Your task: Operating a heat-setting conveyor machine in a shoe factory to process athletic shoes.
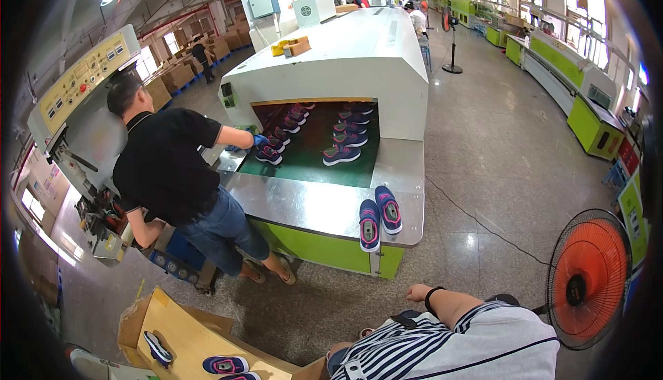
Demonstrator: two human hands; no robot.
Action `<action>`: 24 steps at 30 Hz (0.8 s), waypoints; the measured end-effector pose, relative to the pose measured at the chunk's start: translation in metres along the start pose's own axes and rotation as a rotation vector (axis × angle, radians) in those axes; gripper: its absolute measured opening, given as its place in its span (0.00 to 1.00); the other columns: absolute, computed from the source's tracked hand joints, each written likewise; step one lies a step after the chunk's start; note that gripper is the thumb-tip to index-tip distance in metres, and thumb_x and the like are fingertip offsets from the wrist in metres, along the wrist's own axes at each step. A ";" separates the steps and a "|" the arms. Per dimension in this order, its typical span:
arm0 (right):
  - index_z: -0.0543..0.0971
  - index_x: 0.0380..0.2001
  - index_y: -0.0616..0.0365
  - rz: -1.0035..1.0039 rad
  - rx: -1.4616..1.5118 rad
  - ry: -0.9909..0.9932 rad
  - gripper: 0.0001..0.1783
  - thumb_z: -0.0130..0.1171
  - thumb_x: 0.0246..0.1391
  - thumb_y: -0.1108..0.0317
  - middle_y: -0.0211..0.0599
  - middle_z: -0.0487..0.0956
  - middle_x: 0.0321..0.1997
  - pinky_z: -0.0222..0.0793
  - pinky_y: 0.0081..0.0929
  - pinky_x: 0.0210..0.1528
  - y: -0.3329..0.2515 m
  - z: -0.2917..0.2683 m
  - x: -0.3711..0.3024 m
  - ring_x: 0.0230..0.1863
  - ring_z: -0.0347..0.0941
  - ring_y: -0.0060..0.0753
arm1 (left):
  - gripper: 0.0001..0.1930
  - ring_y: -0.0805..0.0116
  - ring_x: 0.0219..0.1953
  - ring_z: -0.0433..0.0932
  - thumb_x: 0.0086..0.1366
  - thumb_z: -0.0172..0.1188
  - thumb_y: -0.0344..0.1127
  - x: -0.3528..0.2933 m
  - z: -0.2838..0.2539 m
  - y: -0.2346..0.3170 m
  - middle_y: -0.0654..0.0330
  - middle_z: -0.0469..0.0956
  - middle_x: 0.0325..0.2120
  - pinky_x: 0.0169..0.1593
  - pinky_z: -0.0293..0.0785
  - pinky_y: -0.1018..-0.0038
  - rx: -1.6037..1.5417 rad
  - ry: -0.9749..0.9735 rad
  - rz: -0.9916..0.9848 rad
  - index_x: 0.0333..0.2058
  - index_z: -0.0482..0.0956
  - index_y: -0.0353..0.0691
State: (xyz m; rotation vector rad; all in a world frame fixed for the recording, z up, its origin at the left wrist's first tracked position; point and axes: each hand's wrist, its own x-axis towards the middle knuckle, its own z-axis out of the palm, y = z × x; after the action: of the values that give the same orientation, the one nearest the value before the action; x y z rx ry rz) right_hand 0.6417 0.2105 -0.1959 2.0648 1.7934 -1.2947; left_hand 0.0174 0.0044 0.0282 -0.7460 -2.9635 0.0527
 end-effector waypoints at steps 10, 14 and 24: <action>0.85 0.39 0.59 0.021 0.017 0.010 0.19 0.58 0.50 0.57 0.52 0.84 0.43 0.73 0.44 0.51 0.005 -0.001 -0.001 0.47 0.80 0.52 | 0.22 0.45 0.46 0.80 0.74 0.42 0.39 -0.013 -0.028 0.016 0.39 0.81 0.44 0.51 0.76 0.61 -0.269 0.041 -0.150 0.44 0.80 0.27; 0.85 0.39 0.60 0.018 -0.018 -0.004 0.20 0.58 0.51 0.57 0.52 0.84 0.43 0.73 0.44 0.52 0.010 0.002 0.005 0.48 0.80 0.52 | 0.22 0.44 0.47 0.80 0.74 0.41 0.40 -0.008 -0.022 0.010 0.38 0.81 0.43 0.51 0.76 0.60 -0.307 0.019 -0.159 0.44 0.80 0.27; 0.86 0.38 0.59 0.026 0.017 0.006 0.20 0.58 0.51 0.56 0.50 0.84 0.42 0.73 0.43 0.50 0.001 -0.009 -0.003 0.46 0.80 0.51 | 0.22 0.44 0.48 0.80 0.75 0.40 0.39 -0.008 -0.031 0.013 0.37 0.80 0.44 0.53 0.76 0.61 -0.186 -0.036 -0.153 0.47 0.78 0.26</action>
State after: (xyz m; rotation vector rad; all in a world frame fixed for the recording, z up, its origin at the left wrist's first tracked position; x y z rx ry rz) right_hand 0.6477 0.2131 -0.1885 2.0963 1.7581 -1.3027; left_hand 0.0331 0.0130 0.0577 -0.5385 -3.0794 -0.2245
